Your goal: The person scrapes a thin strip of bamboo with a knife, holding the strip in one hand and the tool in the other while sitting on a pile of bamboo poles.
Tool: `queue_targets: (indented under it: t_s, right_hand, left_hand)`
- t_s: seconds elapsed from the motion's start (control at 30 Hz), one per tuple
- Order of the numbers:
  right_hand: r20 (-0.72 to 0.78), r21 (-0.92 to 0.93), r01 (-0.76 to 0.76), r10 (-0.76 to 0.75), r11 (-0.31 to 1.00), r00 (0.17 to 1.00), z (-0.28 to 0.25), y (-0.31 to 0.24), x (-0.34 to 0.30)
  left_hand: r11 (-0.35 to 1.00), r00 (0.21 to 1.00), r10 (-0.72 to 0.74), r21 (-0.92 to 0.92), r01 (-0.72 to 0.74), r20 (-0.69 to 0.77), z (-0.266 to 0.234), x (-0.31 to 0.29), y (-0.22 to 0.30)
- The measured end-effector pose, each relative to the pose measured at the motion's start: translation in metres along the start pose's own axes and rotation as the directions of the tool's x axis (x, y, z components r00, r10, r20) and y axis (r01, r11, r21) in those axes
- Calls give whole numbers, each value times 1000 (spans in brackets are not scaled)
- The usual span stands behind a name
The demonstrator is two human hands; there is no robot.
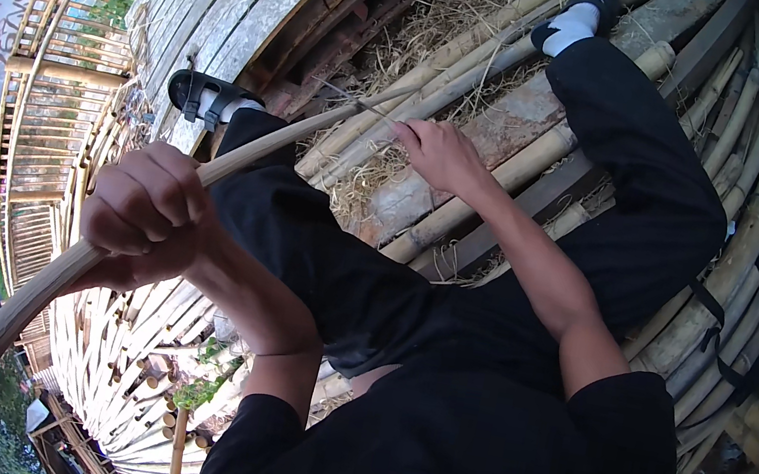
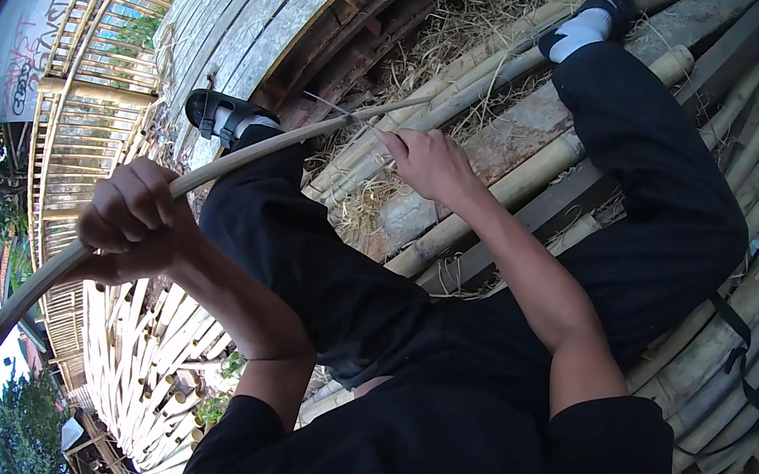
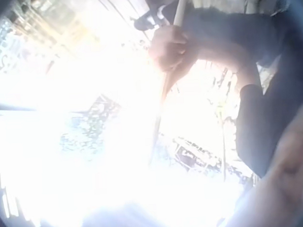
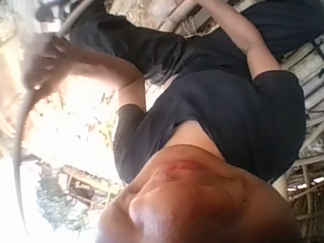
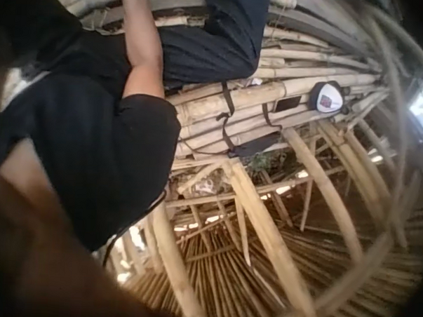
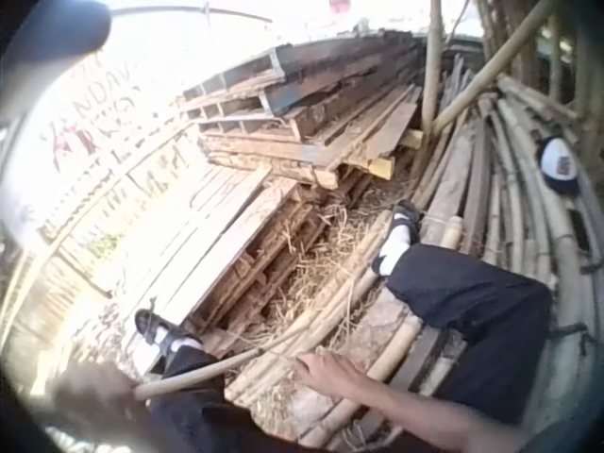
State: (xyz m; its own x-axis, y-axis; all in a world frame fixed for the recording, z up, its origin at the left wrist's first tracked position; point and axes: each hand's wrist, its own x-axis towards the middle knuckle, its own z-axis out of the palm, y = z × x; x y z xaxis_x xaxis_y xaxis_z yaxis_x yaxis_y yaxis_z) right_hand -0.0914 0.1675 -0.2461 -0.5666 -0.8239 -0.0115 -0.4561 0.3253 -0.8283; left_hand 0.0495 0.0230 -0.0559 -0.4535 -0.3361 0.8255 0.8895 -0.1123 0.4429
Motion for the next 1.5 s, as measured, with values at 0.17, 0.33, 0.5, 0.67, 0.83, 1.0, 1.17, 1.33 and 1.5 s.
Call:
queue_targets:
  t_s: [0.17,0.33,0.5,0.67,0.83,1.0,1.17,1.33,1.5]
  right_hand:
    - [37,-47,-32,34,998,999,8,-25,-11]
    - [-22,-1,-26,26,1000,999,24,20,-3]
    - [49,40,-49,47,998,998,20,-22,-16]
    - [-4,-35,-49,49,998,999,25,3,-7]
    - [45,56,21,-24,998,999,22,-30,-17]
    - [-42,-92,-50,46,994,998,34,3,-5]
    - [-14,117,64,-63,991,998,35,-23,-22]
    - [-67,-57,-60,56,997,996,42,9,-1]
    - [59,66,-100,96,993,994,47,6,-12]
  left_hand:
    - [1000,1000,-17,18,17,6,0,6,7]
    - [998,1000,-10,55,11,-12,0,2,2]
    - [997,999,-30,69,32,-17,-3,3,6]
    - [993,999,-36,111,37,-17,9,-5,-4]
    - [997,1000,-27,72,26,2,9,0,5]
    - [986,999,-30,160,34,-31,11,-4,-4]
    - [993,999,-17,118,21,-39,10,3,17]
    - [988,1000,-14,155,11,15,13,5,14]
    - [997,1000,-12,80,14,-27,12,7,23]
